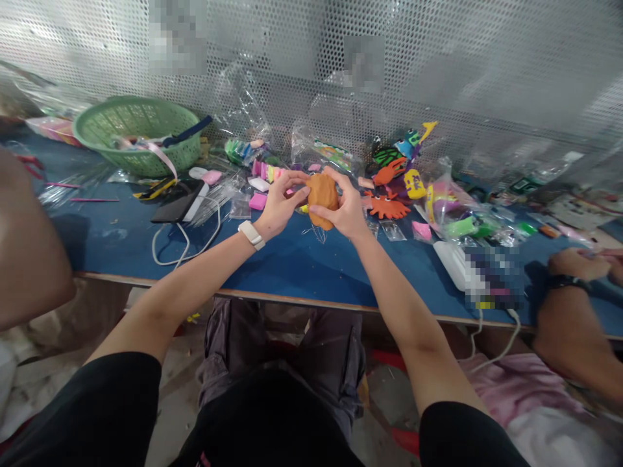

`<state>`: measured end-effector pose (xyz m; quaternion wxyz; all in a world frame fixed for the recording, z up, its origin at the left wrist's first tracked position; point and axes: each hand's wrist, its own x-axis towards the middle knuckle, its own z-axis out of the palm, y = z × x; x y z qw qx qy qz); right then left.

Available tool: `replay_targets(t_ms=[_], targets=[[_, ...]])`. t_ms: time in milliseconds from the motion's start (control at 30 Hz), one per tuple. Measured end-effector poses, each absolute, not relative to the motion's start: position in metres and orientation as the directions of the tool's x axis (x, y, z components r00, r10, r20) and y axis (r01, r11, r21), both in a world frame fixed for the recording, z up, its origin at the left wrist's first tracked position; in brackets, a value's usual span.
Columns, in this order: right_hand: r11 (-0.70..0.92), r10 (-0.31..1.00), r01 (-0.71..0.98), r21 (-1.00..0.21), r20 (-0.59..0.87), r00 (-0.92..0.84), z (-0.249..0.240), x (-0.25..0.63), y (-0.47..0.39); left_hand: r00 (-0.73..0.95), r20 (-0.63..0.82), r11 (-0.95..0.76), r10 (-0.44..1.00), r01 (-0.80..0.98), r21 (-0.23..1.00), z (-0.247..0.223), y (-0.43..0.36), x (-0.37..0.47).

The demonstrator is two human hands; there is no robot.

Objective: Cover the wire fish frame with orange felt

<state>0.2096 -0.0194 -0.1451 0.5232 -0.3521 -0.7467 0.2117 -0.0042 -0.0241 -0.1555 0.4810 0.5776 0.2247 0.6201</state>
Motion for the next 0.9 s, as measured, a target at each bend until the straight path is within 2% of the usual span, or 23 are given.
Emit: replay_targets(t_ms=[333, 567, 733, 800, 900], targets=[[0.763, 0.638, 0.370, -0.530, 0.710, -0.299, -0.139, 0.208, -0.031, 0.107, 0.504, -0.441, 0.857, -0.351, 0.826, -0.158, -0.020, -0.004], [0.773, 0.623, 0.433, -0.463, 0.683, -0.381, -0.137, 0.212, -0.030, 0.119, 0.453, -0.391, 0.883, -0.345, 0.853, -0.156, -0.023, -0.005], [0.794, 0.593, 0.438, -0.421, 0.695, -0.406, -0.139, 0.214, -0.029, 0.122, 0.469, -0.404, 0.875, -0.349, 0.845, -0.157, -0.022, -0.005], [0.802, 0.584, 0.417, -0.428, 0.709, -0.396, -0.140, 0.213, -0.030, 0.123, 0.471, -0.399, 0.874, -0.373, 0.838, -0.158, -0.020, -0.005], [0.768, 0.637, 0.350, -0.536, 0.700, -0.324, -0.143, 0.209, -0.029, 0.120, 0.455, -0.370, 0.882, -0.422, 0.828, -0.159, -0.018, -0.006]])
